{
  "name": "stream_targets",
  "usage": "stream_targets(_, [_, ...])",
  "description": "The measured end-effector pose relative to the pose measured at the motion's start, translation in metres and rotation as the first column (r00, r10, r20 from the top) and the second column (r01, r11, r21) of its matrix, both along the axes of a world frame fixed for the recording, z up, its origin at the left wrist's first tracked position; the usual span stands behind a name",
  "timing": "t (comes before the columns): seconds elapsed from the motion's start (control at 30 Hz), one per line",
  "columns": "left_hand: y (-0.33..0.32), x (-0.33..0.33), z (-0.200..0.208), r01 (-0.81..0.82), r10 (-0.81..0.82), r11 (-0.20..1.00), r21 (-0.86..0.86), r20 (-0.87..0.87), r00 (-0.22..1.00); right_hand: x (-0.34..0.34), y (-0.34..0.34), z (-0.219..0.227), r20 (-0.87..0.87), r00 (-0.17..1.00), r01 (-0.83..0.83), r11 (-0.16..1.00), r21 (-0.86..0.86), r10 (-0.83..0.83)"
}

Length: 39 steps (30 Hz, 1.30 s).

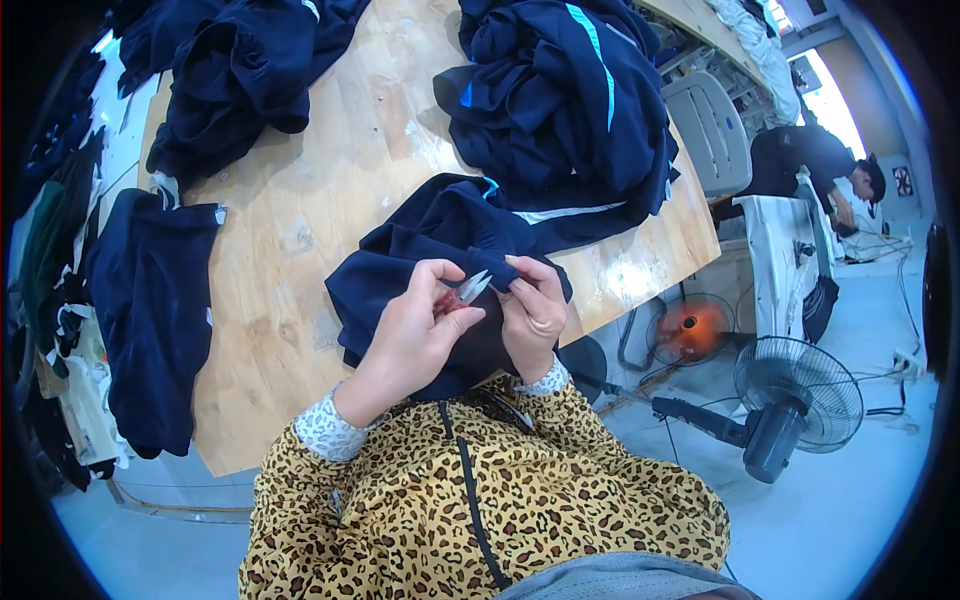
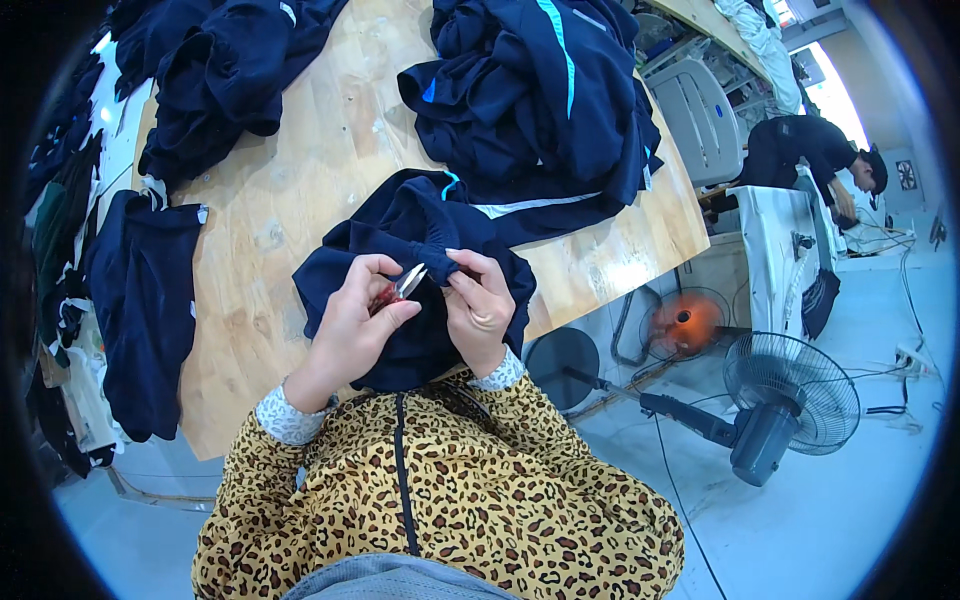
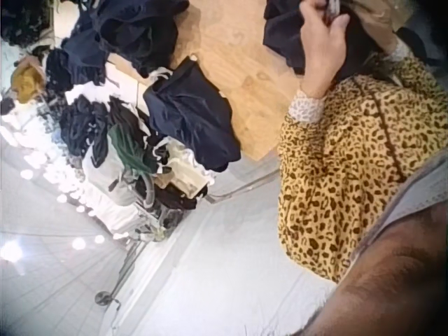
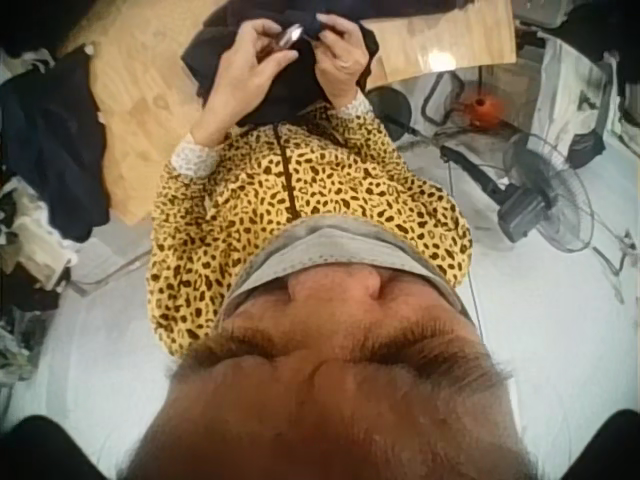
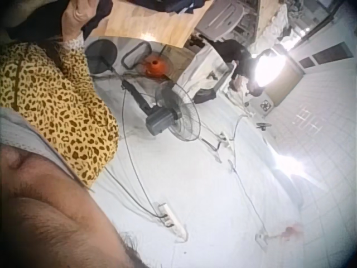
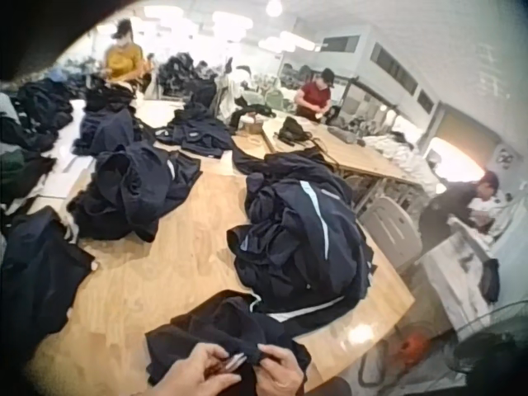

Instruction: The person trims loose threads from a garment using thread snips, turning and feeling along the seams and waistband by hand.

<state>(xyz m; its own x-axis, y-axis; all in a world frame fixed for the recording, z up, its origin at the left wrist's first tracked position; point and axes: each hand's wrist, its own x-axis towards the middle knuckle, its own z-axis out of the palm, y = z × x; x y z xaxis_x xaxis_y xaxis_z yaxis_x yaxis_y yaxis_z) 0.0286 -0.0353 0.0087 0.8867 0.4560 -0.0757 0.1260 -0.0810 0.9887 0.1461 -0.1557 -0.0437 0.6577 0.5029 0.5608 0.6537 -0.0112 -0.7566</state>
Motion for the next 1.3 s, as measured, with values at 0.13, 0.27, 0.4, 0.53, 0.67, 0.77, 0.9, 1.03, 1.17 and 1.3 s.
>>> stream_targets(0.13, [-0.005, 0.004, -0.007, -0.007, 0.007, 1.000, -0.019, 0.018, 1.000, 0.001, -0.001, 0.001, 0.081, 0.997, 0.003, 1.000, -0.017, -0.002])
stream_targets(0.27, [-0.006, 0.006, -0.009, 0.002, -0.001, 0.999, -0.053, 0.031, 1.000, 0.002, -0.003, 0.003, 0.178, 0.984, 0.002, 0.999, -0.051, 0.007])
stream_targets(0.4, [-0.005, 0.007, -0.010, 0.022, -0.020, 0.997, -0.077, 0.024, 1.000, 0.002, -0.005, 0.002, 0.231, 0.973, -0.003, 0.997, -0.077, 0.021])
stream_targets(0.53, [-0.001, 0.005, -0.008, 0.074, -0.076, 0.995, -0.061, -0.024, 0.997, 0.005, -0.005, 0.003, 0.263, 0.964, -0.007, 0.996, -0.084, 0.029])
stream_targets(0.67, [0.001, 0.005, -0.016, 0.023, -0.022, 0.965, -0.261, 0.007, 1.000, 0.005, -0.005, 0.004, 0.255, 0.967, -0.002, 0.997, -0.071, 0.020])
stream_targets(0.77, [0.000, 0.007, -0.015, 0.059, -0.053, 0.970, -0.236, 0.033, 0.998, 0.005, -0.007, 0.003, 0.259, 0.965, -0.011, 0.997, -0.077, 0.031])
stream_targets(0.9, [0.003, 0.007, -0.018, 0.078, -0.061, 0.965, -0.251, 0.076, 0.995, 0.000, -0.005, 0.009, -0.067, 0.998, -0.015, 0.995, -0.098, 0.009])
stream_targets(1.03, [0.014, 0.006, -0.007, -0.041, 0.091, 0.888, -0.459, 0.088, 0.992, 0.005, -0.005, 0.010, -0.461, 0.877, -0.118, 0.991, 0.068, 0.137])
stream_targets(1.17, [0.006, 0.010, -0.019, 0.009, 0.014, 0.984, -0.180, 0.123, 0.992, 0.003, -0.009, 0.008, -0.508, 0.848, -0.121, 0.988, 0.096, 0.153])
stream_targets(1.3, [-0.004, 0.013, -0.011, -0.009, 0.010, 1.000, -0.025, 0.043, 0.999, 0.002, -0.009, 0.005, -0.464, 0.878, -0.083, 0.992, 0.090, 0.116])
